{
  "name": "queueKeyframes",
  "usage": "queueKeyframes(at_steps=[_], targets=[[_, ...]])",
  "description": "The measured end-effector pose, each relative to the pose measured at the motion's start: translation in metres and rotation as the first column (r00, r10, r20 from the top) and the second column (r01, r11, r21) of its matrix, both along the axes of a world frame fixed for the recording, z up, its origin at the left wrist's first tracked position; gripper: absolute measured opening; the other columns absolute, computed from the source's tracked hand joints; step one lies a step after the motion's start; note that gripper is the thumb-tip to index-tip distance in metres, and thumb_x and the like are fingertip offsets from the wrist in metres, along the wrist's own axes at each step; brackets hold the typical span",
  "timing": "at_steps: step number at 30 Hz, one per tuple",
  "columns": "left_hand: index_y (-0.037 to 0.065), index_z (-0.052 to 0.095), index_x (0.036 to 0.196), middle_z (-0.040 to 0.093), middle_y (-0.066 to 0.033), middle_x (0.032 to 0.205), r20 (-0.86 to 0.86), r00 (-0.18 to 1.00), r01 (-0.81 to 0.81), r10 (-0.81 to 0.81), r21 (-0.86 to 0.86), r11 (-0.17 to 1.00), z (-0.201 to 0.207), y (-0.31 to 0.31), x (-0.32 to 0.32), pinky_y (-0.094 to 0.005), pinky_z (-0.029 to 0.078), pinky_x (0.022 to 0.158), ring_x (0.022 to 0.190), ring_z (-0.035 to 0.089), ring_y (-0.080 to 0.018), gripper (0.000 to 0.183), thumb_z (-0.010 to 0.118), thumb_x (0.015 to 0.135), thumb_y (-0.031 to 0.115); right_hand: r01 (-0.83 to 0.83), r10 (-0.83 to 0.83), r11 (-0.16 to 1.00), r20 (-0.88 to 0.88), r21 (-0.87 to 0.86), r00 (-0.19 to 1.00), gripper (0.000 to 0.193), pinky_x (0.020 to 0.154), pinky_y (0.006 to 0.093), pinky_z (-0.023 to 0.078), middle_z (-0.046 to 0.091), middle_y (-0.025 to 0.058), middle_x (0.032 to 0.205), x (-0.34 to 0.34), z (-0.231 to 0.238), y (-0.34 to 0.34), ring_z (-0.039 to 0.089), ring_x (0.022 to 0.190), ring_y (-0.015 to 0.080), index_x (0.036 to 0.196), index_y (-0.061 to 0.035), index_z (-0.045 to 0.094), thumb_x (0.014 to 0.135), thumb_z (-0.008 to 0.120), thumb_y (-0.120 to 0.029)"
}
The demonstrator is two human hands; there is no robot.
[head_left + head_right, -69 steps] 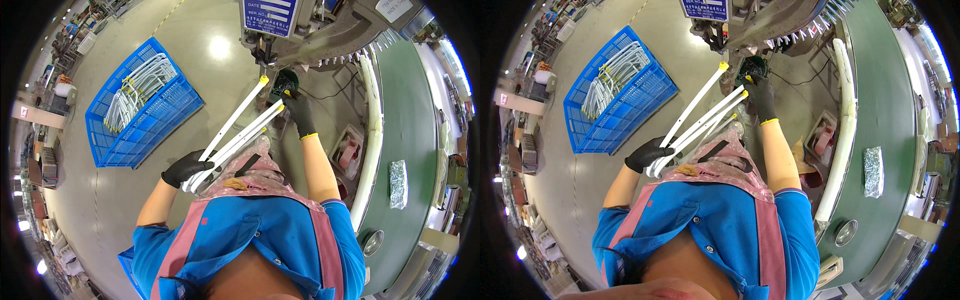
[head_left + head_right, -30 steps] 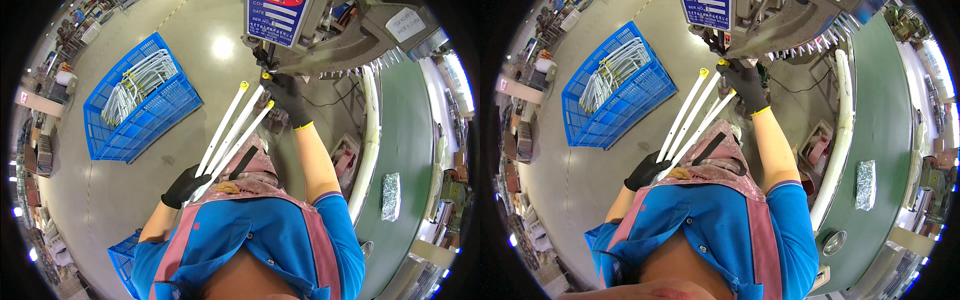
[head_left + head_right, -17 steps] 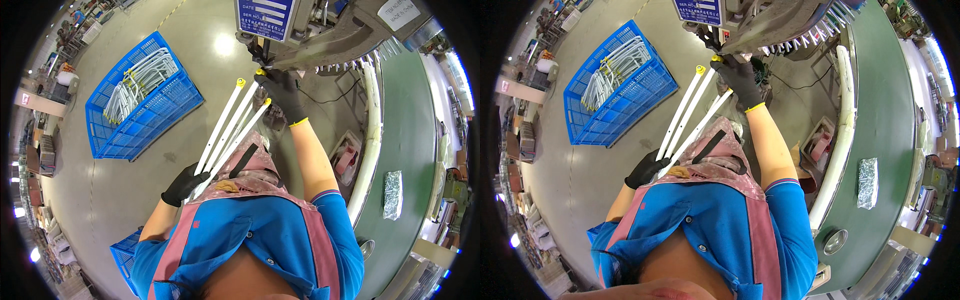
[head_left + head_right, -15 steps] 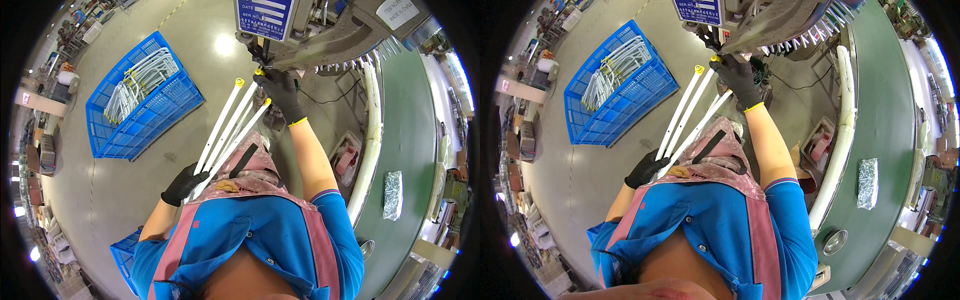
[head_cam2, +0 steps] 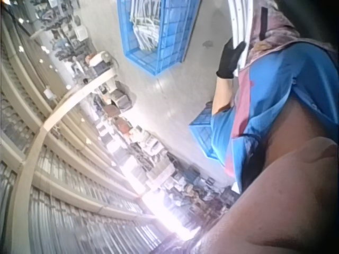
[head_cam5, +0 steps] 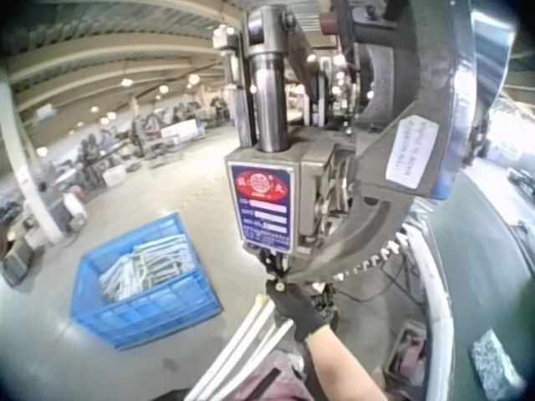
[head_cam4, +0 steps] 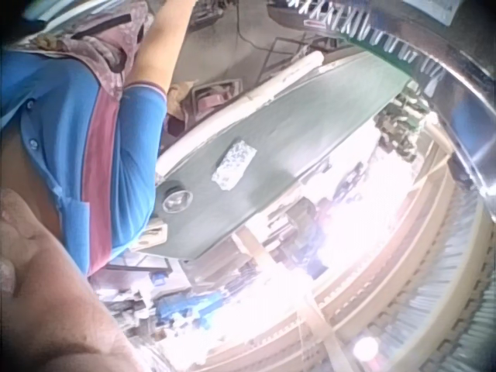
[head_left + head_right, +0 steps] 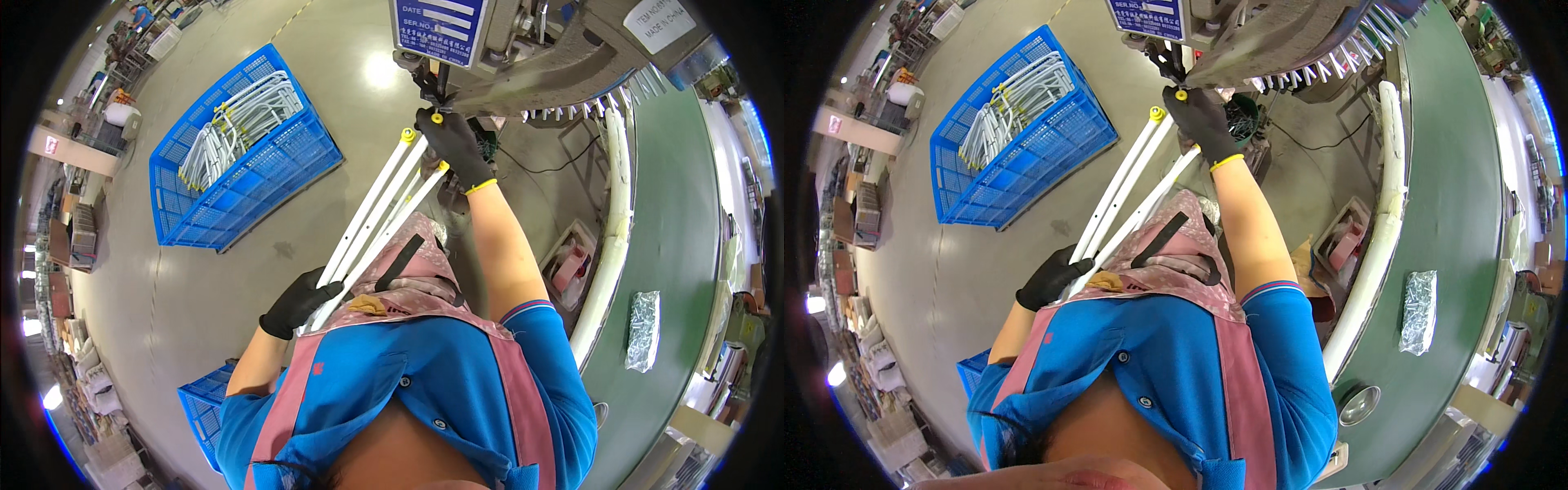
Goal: The person repeatedly picks white plastic hangers from a blue crate, inserts them into a machine to attach yellow plastic caps, and returns the finished hangers to the crate. The process is repeated continuously throughout the clip.
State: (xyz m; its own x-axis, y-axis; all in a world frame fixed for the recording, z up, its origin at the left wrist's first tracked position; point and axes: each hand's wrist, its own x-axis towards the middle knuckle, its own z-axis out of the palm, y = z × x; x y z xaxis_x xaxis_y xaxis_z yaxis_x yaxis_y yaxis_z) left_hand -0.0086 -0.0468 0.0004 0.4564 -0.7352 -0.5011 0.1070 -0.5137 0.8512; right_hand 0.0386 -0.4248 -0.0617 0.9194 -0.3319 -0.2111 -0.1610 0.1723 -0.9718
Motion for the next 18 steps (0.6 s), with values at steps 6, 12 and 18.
queueKeyframes(at_steps=[6, 12, 18], targets=[[-0.002, 0.056, 0.116, 0.065, -0.0087, 0.093, -0.300, 0.951, -0.071, 0.073, 0.018, 0.997, 0.027, 0.005, 0.002, -0.0260, 0.049, 0.068, 0.077, 0.060, -0.0124, 0.041, 0.060, 0.090, 0.029, 0.195, -0.017, 0.749, 0.276, -0.633, 0.961, 0.032, 0.060, 0.0279, 0.044, 0.058, 0.0049, 0.070, 0.000, -0.022, -0.007, 0.058, 0.066, 0.0161, 0.090, -0.0059, 0.054, 0.086, 0.054, -0.038], [-0.002, 0.055, 0.111, 0.066, -0.0103, 0.083, -0.320, 0.946, -0.049, 0.047, 0.001, 0.999, 0.037, 0.004, 0.012, -0.0258, 0.050, 0.057, 0.063, 0.061, -0.0126, 0.036, 0.067, 0.083, 0.015, 0.028, 0.036, 0.683, 0.073, -0.730, 0.997, 0.021, 0.066, 0.0310, 0.045, 0.060, 0.0161, 0.078, 0.001, -0.009, -0.013, 0.063, 0.083, 0.0306, 0.084, -0.0039, 0.055, 0.086, 0.046, -0.023], [-0.001, 0.054, 0.111, 0.067, -0.0121, 0.085, -0.362, 0.929, -0.070, 0.076, 0.028, 0.997, 0.029, 0.007, 0.026, -0.0273, 0.052, 0.055, 0.060, 0.062, -0.0146, 0.035, 0.068, 0.081, 0.011, 0.117, -0.086, 0.500, 0.085, -0.858, 0.993, 0.021, 0.061, 0.0336, 0.044, 0.065, 0.0121, 0.075, -0.003, -0.005, -0.009, 0.062, 0.068, 0.0260, 0.079, 0.0015, 0.057, 0.085, 0.054, -0.018]])
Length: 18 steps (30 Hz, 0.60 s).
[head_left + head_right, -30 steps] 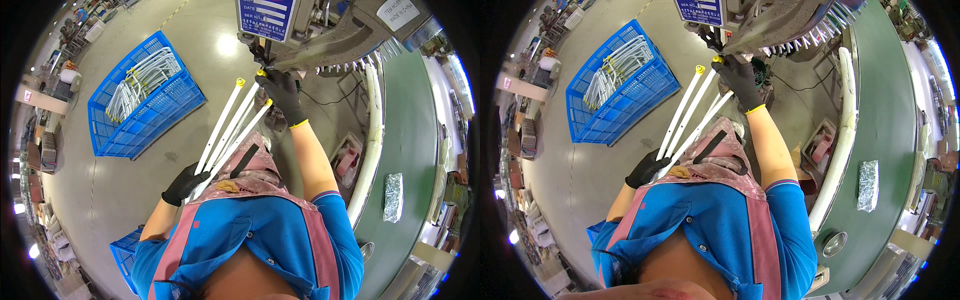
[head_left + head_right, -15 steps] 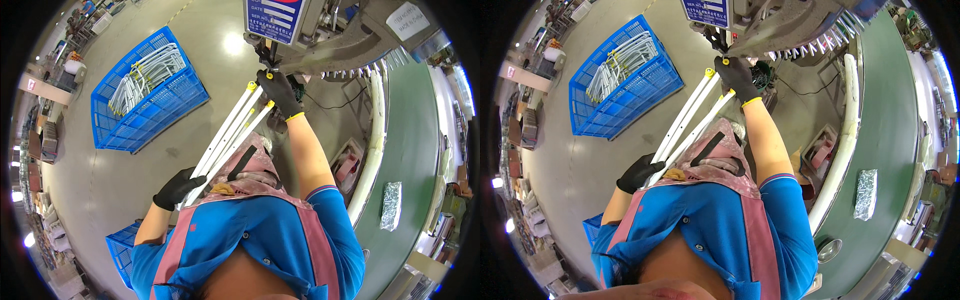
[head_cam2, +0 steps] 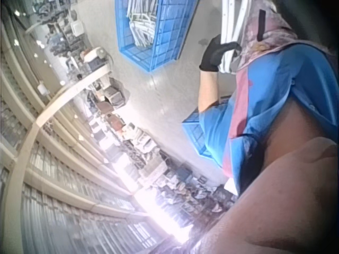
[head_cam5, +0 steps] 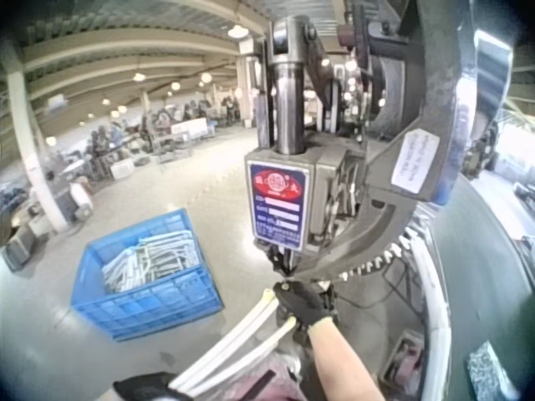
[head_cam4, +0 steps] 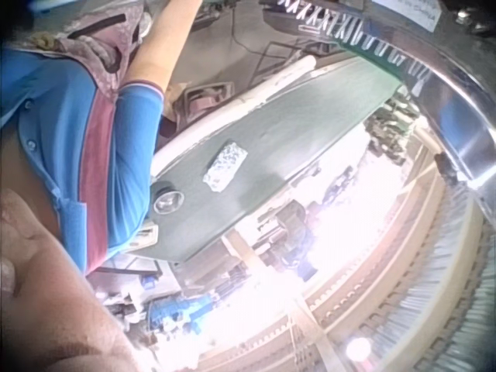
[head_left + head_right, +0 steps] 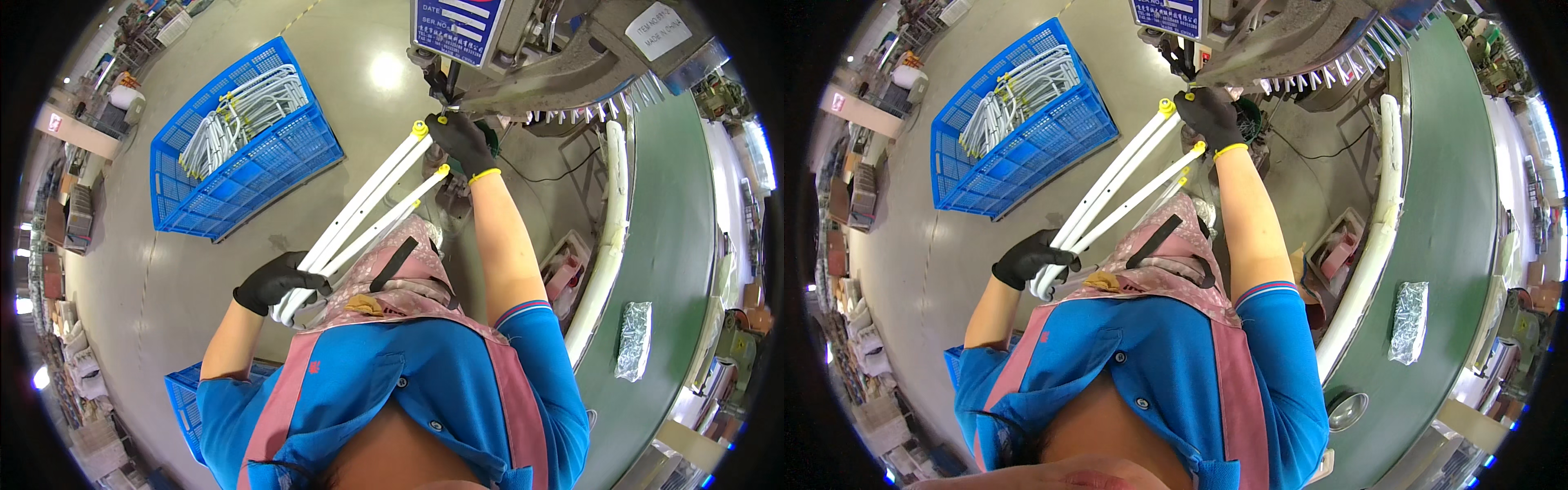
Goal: The person repeatedly picks white plastic hangers from a blue crate, inserts them into a machine to attach yellow plastic caps, and returns the finished hangers to the crate. The process is repeated continuously throughout the clip.
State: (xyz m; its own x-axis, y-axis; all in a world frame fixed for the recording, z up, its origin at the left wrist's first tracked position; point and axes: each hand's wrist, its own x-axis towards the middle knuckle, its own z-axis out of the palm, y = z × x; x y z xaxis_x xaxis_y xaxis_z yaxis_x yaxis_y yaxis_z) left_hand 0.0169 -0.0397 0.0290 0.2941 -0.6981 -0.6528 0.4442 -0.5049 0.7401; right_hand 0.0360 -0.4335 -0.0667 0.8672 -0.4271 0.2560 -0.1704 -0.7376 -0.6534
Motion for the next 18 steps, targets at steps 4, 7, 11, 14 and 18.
queueKeyframes(at_steps=[4, 7, 11, 14, 18], targets=[[-0.002, 0.054, 0.110, 0.067, -0.0128, 0.086, 0.048, 0.998, 0.029, -0.031, 0.049, 0.998, -0.004, 0.003, 0.014, -0.0268, 0.052, 0.055, 0.061, 0.062, -0.0139, 0.035, 0.069, 0.081, 0.010, -0.174, 0.127, 0.941, -0.174, -0.289, 0.977, 0.023, 0.069, 0.0352, 0.047, 0.066, 0.0138, 0.091, -0.003, -0.007, 0.003, 0.063, 0.085, 0.0321, 0.095, -0.0041, 0.061, 0.086, 0.054, -0.024], [-0.002, 0.054, 0.111, 0.068, -0.0134, 0.088, 0.053, 0.998, 0.026, -0.028, 0.039, 0.999, -0.008, 0.003, 0.018, -0.0263, 0.052, 0.056, 0.062, 0.062, -0.0137, 0.036, 0.069, 0.081, 0.011, -0.188, 0.194, 0.832, 0.044, 0.522, 0.980, 0.033, 0.075, 0.0319, 0.048, 0.067, 0.0095, 0.096, -0.016, -0.009, 0.004, 0.063, 0.089, 0.0259, 0.105, -0.0042, 0.062, 0.089, 0.057, -0.032], [-0.003, 0.052, 0.118, 0.068, -0.0139, 0.093, 0.053, 0.997, 0.062, -0.062, 0.015, 0.998, -0.016, 0.001, 0.016, -0.0259, 0.052, 0.059, 0.066, 0.063, -0.0133, 0.042, 0.068, 0.081, 0.011, -0.169, 0.083, 0.590, 0.149, 0.789, 0.985, 0.045, 0.077, 0.0277, 0.045, 0.064, 0.0041, 0.091, -0.056, -0.023, 0.006, 0.057, 0.085, 0.0151, 0.107, 0.0032, 0.061, 0.088, 0.062, -0.037], [-0.002, 0.051, 0.122, 0.067, -0.0135, 0.094, 0.072, 0.994, 0.082, -0.081, -0.003, 0.997, -0.022, 0.001, 0.016, -0.0259, 0.052, 0.060, 0.067, 0.063, -0.0131, 0.048, 0.069, 0.080, 0.012, -0.007, 0.016, 0.705, -0.006, 0.709, 1.000, 0.030, 0.074, 0.0273, 0.045, 0.063, 0.0019, 0.092, -0.066, -0.046, 0.008, 0.056, 0.083, 0.0115, 0.099, 0.0008, 0.063, 0.090, 0.060, -0.027], [-0.002, 0.051, 0.124, 0.067, -0.0127, 0.098, -0.001, 0.996, 0.088, -0.088, -0.060, 0.994, -0.026, 0.004, 0.019, -0.0268, 0.051, 0.069, 0.076, 0.063, -0.0147, 0.050, 0.069, 0.079, 0.011, 0.062, -0.017, 0.733, -0.073, 0.677, 0.997, 0.028, 0.068, 0.0282, 0.047, 0.065, 0.0034, 0.084, -0.072, -0.061, 0.015, 0.057, 0.074, 0.0116, 0.094, 0.0004, 0.065, 0.086, 0.063, -0.026]])
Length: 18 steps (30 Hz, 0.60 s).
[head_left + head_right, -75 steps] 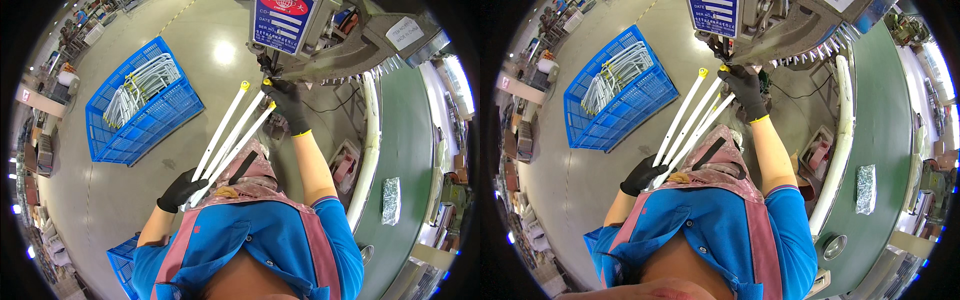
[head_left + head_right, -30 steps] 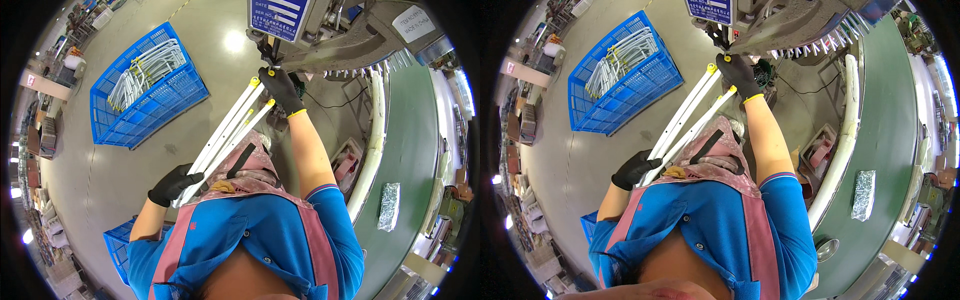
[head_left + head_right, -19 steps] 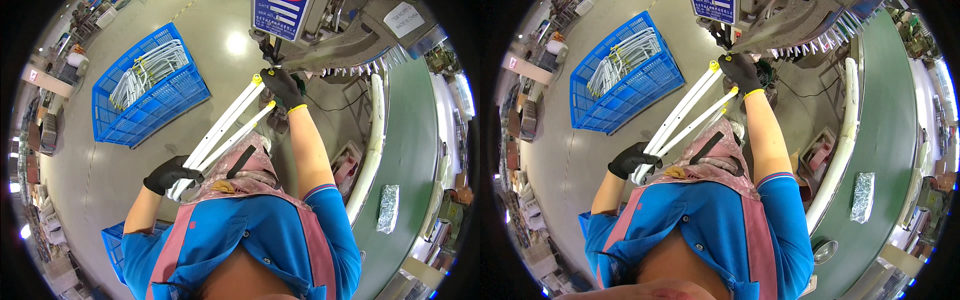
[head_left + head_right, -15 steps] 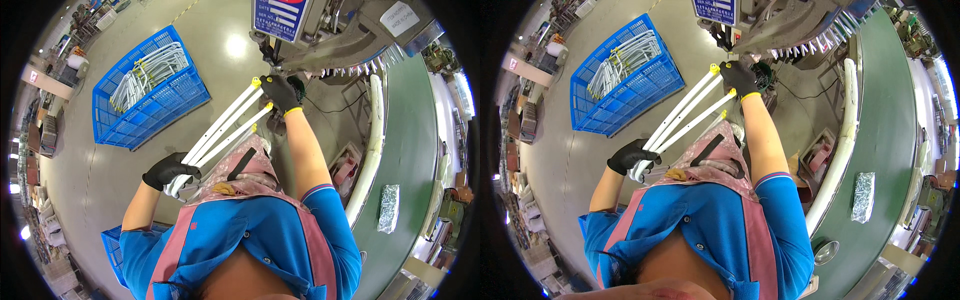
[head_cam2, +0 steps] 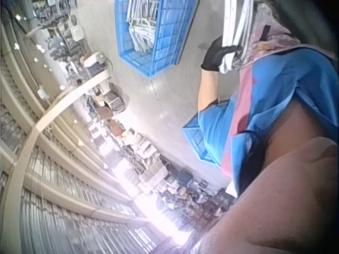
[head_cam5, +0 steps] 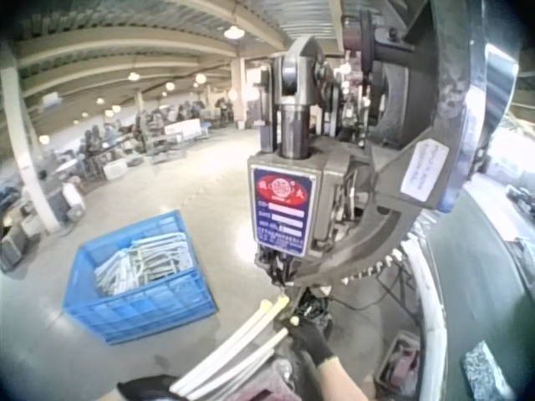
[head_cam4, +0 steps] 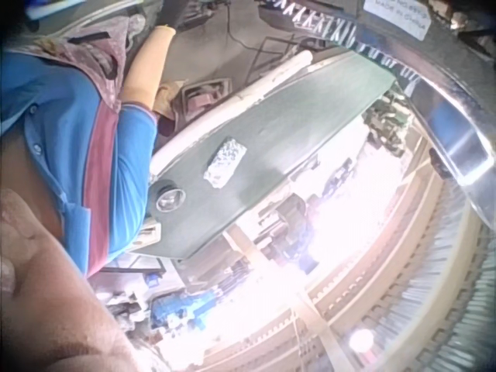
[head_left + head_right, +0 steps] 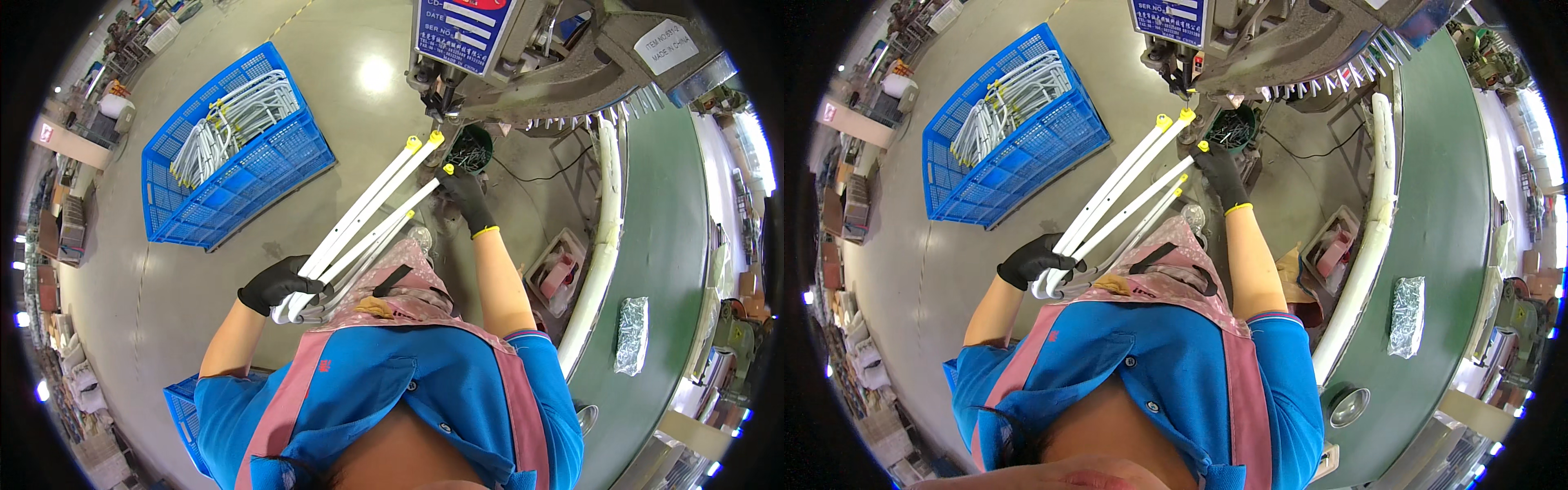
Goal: The person repeatedly picks white plastic hangers from a blue crate, inserts them into a machine to attach yellow plastic caps, and returns the finished hangers to the crate. The process is repeated continuously throughout the clip.
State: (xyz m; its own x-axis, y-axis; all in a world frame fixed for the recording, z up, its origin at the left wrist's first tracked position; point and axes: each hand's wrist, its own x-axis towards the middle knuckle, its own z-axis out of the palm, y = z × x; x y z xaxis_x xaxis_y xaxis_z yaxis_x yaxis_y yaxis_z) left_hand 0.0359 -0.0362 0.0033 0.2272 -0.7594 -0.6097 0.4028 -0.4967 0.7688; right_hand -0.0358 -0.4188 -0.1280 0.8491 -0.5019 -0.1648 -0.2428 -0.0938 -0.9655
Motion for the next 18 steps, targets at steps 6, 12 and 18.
queueKeyframes(at_steps=[6, 12, 18], targets=[[-0.003, 0.053, 0.122, 0.065, -0.0116, 0.103, -0.073, 0.997, -0.021, 0.023, 0.026, 0.999, 0.000, -0.001, -0.005, -0.0297, 0.048, 0.084, 0.092, 0.062, -0.0181, 0.050, 0.070, 0.077, 0.012, 0.114, -0.136, 0.967, -0.087, -0.226, 0.987, 0.032, 0.066, 0.0281, 0.048, 0.067, 0.0043, 0.081, -0.007, 0.032, 0.007, 0.059, 0.070, 0.0106, 0.100, 0.0001, 0.067, 0.084, 0.065, -0.028], [-0.002, 0.055, 0.118, 0.066, -0.0100, 0.098, 0.004, 0.999, -0.033, 0.034, -0.037, 0.999, 0.005, 0.005, -0.012, -0.0297, 0.049, 0.080, 0.085, 0.062, -0.0159, 0.043, 0.068, 0.080, 0.014, 0.248, -0.248, 0.968, 0.303, 0.040, 0.920, 0.029, 0.069, 0.0251, 0.048, 0.068, 0.0045, 0.084, 0.003, 0.070, 0.017, 0.059, 0.074, 0.0101, 0.099, 0.0022, 0.067, 0.080, 0.070, -0.020], [-0.003, 0.053, 0.118, 0.066, -0.0124, 0.098, 0.091, 0.982, -0.158, 0.165, -0.086, 0.984, -0.002, 0.014, -0.022, -0.0314, 0.051, 0.075, 0.080, 0.063, -0.0179, 0.043, 0.067, 0.081, 0.014, 0.215, -0.162, 0.974, 0.434, -0.076, 0.886, 0.026, 0.070, 0.0242, 0.047, 0.066, 0.0041, 0.083, 0.017, 0.097, 0.012, 0.057, 0.076, 0.0068, 0.099, 0.0025, 0.067, 0.079, 0.072, -0.014]])
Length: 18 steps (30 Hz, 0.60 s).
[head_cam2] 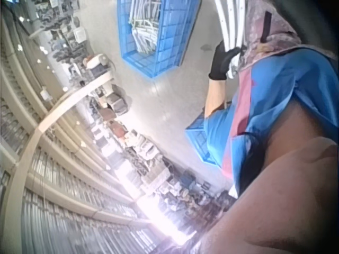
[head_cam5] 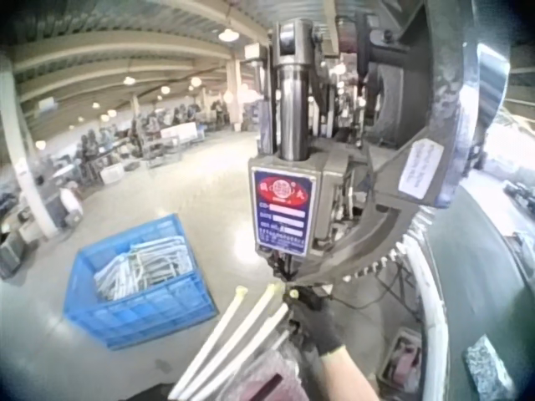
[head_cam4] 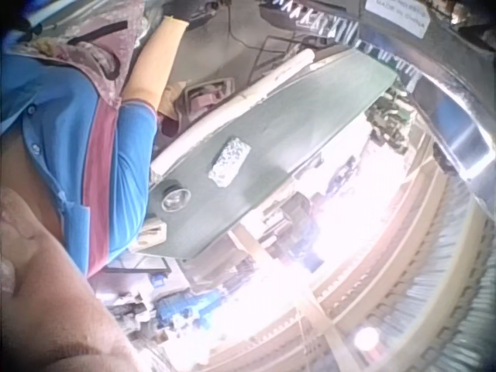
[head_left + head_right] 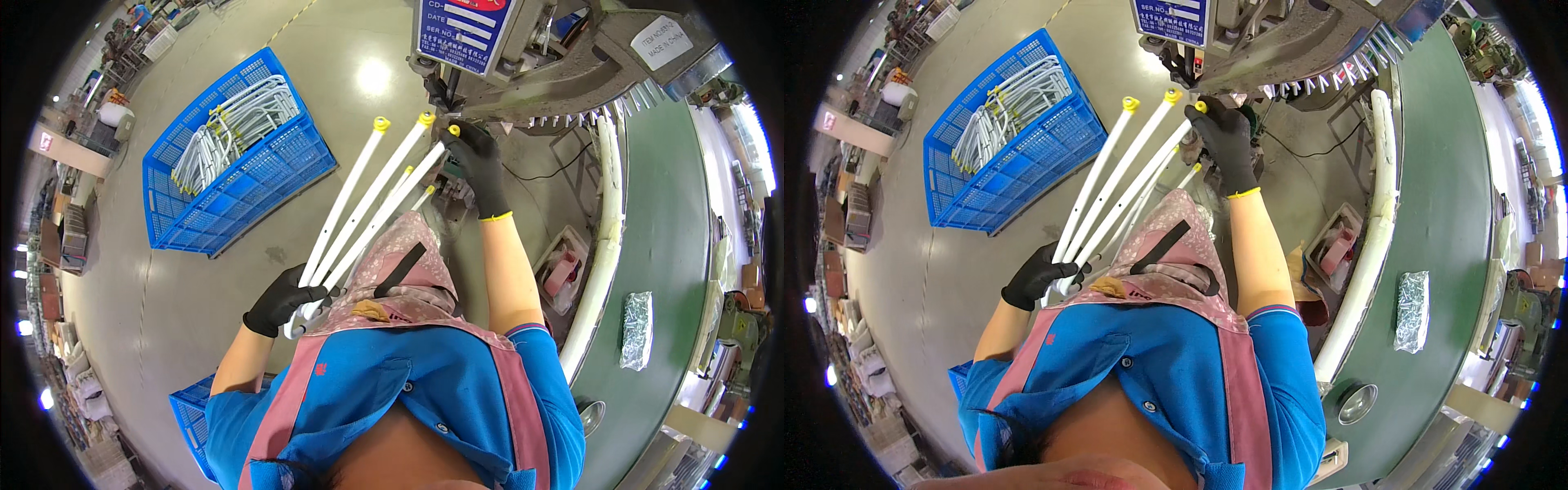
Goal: The person repeatedly picks white plastic hangers from a blue crate, inserts them into a machine to attach yellow plastic caps, and returns the finished hangers to the crate. The process is repeated continuously throughout the clip.
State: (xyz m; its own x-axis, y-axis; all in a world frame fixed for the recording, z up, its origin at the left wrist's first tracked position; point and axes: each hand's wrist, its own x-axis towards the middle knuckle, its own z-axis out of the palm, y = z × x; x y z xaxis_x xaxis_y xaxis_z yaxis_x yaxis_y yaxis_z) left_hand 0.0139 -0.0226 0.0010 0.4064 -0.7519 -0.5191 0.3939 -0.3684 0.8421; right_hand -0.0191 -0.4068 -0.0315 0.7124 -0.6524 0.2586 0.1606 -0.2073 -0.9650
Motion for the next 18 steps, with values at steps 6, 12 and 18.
queueKeyframes(at_steps=[6, 12, 18], targets=[[-0.004, 0.049, 0.124, 0.065, -0.0155, 0.100, -0.049, 0.997, -0.069, 0.067, -0.028, 0.997, -0.011, 0.008, 0.004, -0.0326, 0.052, 0.076, 0.081, 0.064, -0.0202, 0.051, 0.068, 0.080, 0.014, -0.077, 0.077, 0.995, -0.009, 0.059, 0.997, 0.030, 0.069, 0.0234, 0.046, 0.066, 0.0025, 0.080, 0.020, 0.000, -0.002, 0.056, 0.074, 0.0071, 0.096, 0.0021, 0.067, 0.076, 0.075, -0.019], [-0.004, 0.052, 0.120, 0.065, -0.0142, 0.098, -0.061, 0.996, -0.072, 0.073, 0.009, 0.997, -0.023, 0.004, 0.005, -0.0324, 0.051, 0.078, 0.083, 0.063, -0.0202, 0.047, 0.067, 0.080, 0.015, -0.058, 0.044, 0.997, -0.239, -0.054, 0.970, 0.032, 0.070, 0.0246, 0.046, 0.065, 0.0020, 0.080, 0.019, 0.005, -0.002, 0.057, 0.073, 0.0087, 0.097, -0.0008, 0.066, 0.076, 0.074, -0.024], [-0.003, 0.053, 0.119, 0.064, -0.0119, 0.095, 0.031, 0.999, 0.043, -0.045, 0.063, 0.997, 0.010, 0.005, 0.007, -0.0321, 0.050, 0.077, 0.082, 0.063, -0.0194, 0.042, 0.064, 0.082, 0.015, -0.134, 0.124, 0.991, -0.227, -0.028, 0.966, 0.028, 0.070, 0.0267, 0.046, 0.067, 0.0046, 0.081, 0.025, -0.005, -0.014, 0.058, 0.073, 0.0103, 0.096, -0.0006, 0.066, 0.080, 0.069, -0.023]])
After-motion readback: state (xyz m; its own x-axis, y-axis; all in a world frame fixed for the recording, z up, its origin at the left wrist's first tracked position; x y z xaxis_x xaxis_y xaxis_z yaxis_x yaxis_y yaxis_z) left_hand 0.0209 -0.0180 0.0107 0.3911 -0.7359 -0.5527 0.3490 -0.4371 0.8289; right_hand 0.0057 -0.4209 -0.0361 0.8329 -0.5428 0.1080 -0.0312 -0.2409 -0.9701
